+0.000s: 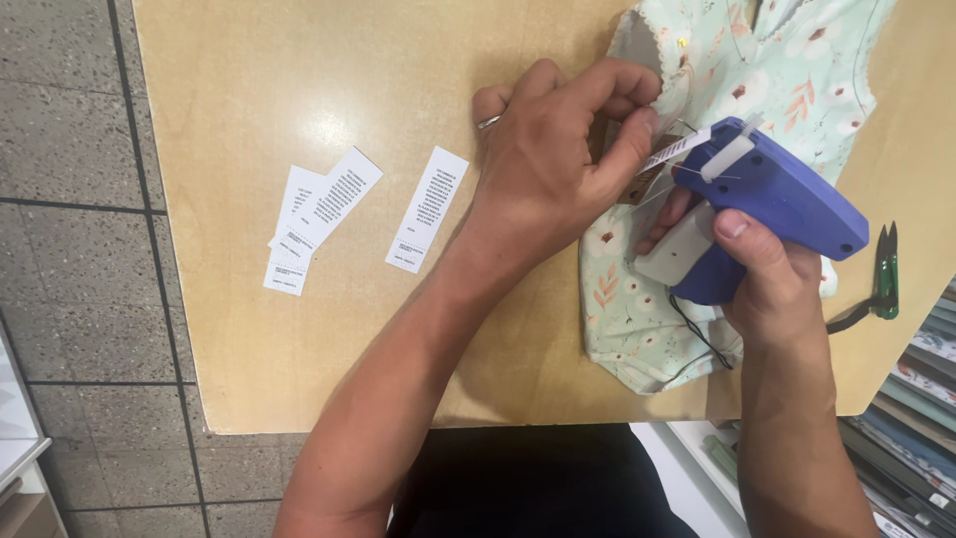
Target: The person uses a handheld blue stapler to attach white paper tags to a light green patterned baby onesie on a wooden table. The person repeatedly staples the tags onto the garment's shoulder area and then uses scissors to trim the excess tag material.
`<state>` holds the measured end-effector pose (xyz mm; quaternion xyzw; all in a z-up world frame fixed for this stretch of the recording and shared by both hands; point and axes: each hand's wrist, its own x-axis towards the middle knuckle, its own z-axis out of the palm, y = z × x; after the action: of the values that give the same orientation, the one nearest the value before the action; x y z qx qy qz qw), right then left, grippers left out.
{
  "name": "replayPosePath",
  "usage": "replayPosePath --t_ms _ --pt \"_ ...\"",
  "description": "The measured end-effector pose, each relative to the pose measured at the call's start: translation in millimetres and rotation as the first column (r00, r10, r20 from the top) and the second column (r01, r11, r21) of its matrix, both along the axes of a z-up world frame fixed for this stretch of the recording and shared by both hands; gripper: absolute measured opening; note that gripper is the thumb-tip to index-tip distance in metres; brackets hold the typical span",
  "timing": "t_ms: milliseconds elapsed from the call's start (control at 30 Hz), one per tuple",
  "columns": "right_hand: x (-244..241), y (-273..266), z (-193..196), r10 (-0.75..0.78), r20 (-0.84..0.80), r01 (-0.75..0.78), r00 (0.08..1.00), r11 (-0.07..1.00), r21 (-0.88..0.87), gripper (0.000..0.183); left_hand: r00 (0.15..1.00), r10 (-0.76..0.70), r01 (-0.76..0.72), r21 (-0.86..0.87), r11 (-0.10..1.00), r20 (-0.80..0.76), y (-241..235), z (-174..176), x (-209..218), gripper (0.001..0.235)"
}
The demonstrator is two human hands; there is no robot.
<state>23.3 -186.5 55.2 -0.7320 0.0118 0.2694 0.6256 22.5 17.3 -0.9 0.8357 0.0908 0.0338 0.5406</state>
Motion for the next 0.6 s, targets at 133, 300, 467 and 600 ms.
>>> replayPosePath --t_ms 133,300,467,600 --pt "-1.1 2.0 -2.3 -0.075 -0.043 0.075 0.996 0.997 -0.005 0.043 1.000 0.011 -0.011 -0.013 1.000 -0.002 -0.6 -2.6 0.8 0.019" --pt "4.7 -9.2 -1.3 0.007 -0.002 -0.007 1.000 0.999 0.051 0.055 0.999 0.033 -0.033 -0.069 0.997 -0.003 -0.4 -1.7 -0.4 0.021" --pt "2.2 -30.5 47.3 0.172 -0.113 -0.143 0.979 0.963 0.229 0.050 0.999 0.018 -0.022 -0.112 0.993 -0.030 -0.1 -0.4 -0.4 0.022" --pt "-1.7 -32.9 52.5 0.142 -0.160 -0.136 0.977 0.990 0.049 0.065 0.996 0.086 -0.084 -0.085 0.993 0.015 -1.0 1.9 -2.3 0.016"
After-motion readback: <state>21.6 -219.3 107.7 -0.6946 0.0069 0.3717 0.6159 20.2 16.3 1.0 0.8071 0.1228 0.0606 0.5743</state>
